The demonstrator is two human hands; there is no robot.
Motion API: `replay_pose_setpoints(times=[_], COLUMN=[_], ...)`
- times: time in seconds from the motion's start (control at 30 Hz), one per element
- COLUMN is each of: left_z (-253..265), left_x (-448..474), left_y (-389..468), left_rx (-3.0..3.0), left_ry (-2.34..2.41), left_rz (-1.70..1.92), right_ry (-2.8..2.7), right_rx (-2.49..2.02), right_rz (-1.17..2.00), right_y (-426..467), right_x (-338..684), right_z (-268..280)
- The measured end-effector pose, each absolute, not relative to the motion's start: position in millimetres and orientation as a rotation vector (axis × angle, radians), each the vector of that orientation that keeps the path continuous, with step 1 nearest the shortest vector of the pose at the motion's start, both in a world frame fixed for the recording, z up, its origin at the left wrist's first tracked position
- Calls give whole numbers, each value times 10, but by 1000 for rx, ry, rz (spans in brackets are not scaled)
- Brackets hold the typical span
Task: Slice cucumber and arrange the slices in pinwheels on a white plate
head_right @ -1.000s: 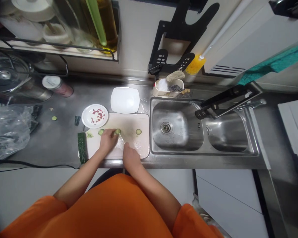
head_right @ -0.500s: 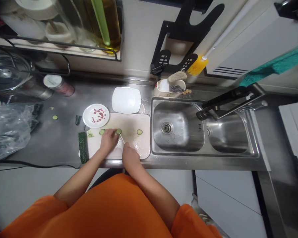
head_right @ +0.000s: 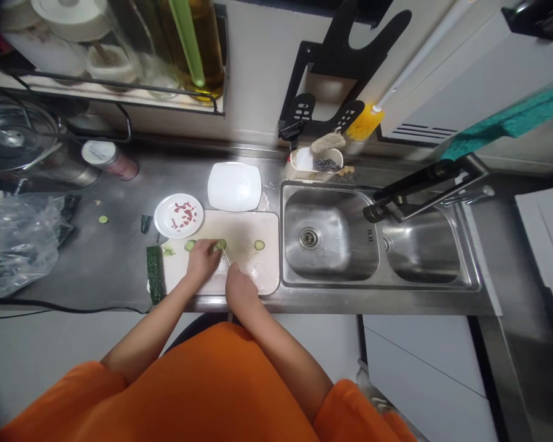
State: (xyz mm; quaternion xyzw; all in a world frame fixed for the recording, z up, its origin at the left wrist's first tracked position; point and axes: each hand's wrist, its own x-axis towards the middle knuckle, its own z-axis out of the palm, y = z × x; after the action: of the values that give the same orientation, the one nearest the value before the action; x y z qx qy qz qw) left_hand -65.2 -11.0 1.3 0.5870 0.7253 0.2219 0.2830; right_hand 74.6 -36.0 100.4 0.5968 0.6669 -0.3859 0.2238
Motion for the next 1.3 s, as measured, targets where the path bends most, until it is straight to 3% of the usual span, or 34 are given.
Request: replay_pose_setpoints(times=[0.53,0.83,1.3], left_z=[300,391,351], left_x=[-644,-1207,-1183], left_y=[-61,-203,-188], left_rx=[1410,1096,1576], left_ry=[1951,2206,2222], left_rz=[543,650,615], right_ry=[1835,1820,1847], right_rx=[1566,1562,1588], right_rz=[-1034,-1046,-1037], right_y=[-612,-616,-665], right_x=[1057,1084,1082], right_z=[1096,1057,1031])
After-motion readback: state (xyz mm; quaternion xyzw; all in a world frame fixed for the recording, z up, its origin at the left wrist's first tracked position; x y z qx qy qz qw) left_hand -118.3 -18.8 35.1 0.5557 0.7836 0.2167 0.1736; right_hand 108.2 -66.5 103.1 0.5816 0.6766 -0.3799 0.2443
